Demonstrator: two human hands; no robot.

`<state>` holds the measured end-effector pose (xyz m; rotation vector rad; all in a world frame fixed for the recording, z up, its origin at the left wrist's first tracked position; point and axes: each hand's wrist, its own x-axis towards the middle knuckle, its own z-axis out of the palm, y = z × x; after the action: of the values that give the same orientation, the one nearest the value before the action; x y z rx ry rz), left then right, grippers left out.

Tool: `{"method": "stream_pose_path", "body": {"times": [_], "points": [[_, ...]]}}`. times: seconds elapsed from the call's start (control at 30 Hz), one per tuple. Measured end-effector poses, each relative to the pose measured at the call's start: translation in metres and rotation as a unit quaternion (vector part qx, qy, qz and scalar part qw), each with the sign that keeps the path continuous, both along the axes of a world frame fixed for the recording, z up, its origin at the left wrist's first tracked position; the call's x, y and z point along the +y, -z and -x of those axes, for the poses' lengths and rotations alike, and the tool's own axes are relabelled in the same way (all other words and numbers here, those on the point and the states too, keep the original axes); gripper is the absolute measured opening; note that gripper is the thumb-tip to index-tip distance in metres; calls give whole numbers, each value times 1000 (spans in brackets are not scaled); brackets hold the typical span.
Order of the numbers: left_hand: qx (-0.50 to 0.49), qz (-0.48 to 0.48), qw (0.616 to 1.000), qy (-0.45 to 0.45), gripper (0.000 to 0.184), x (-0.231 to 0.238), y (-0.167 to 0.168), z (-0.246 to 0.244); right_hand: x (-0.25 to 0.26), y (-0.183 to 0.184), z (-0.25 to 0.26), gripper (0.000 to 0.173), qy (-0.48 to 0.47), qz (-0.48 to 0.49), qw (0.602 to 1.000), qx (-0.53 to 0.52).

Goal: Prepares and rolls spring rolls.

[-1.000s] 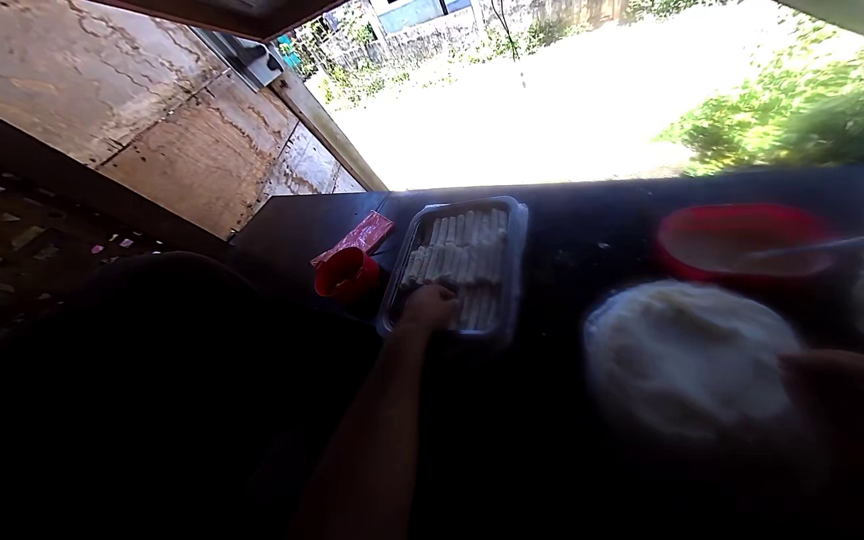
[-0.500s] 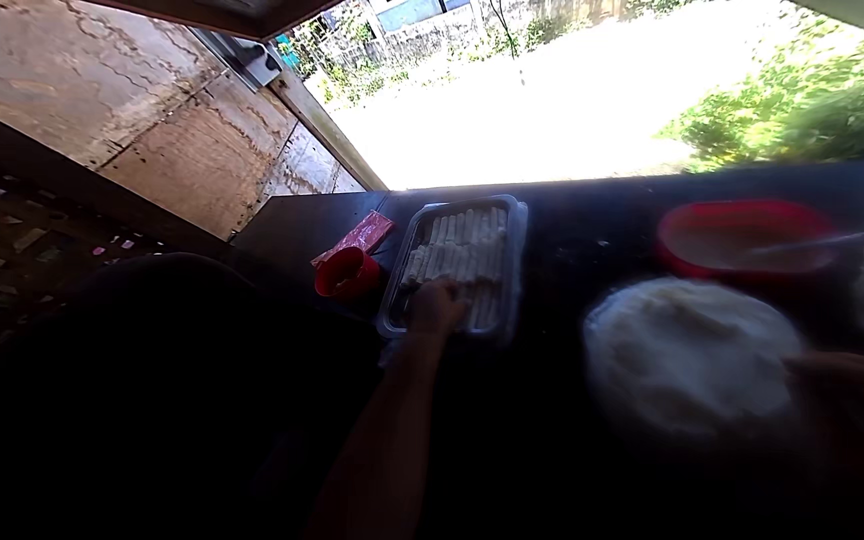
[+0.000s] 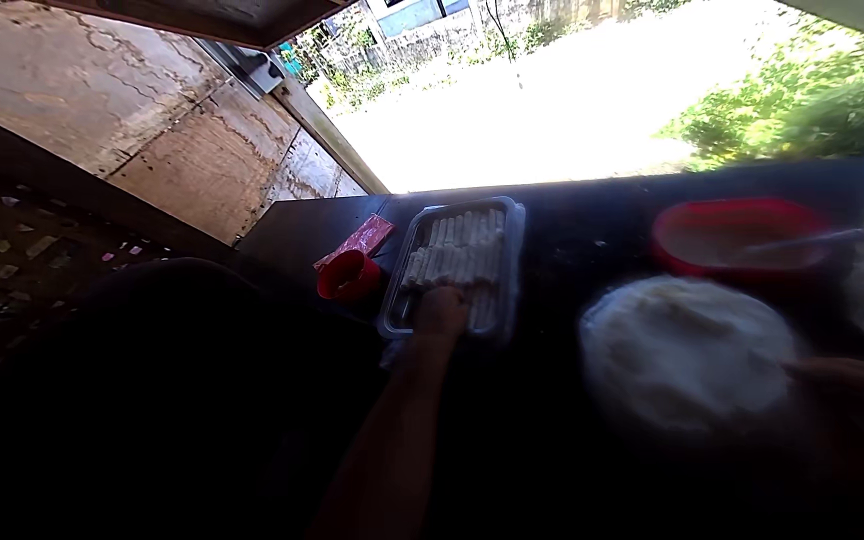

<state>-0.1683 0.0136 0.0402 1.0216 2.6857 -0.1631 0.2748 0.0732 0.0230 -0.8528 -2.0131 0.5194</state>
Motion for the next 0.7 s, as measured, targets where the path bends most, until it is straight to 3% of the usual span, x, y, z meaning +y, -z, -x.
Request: {"method": "stream_pose_path", "body": {"times": [0.23, 0.6, 0.7], "points": [[-16, -10, 1000, -22, 21, 3, -1, -1, 1, 8, -4, 19, -4, 4, 1000, 10], [-14, -22, 999, -31, 35, 11, -11, -17, -2, -1, -9, 20, 2, 13, 1000, -7], [-4, -48, 998, -38, 32, 9, -1, -6, -1, 5, -10, 21, 8, 6, 1000, -3]]}}
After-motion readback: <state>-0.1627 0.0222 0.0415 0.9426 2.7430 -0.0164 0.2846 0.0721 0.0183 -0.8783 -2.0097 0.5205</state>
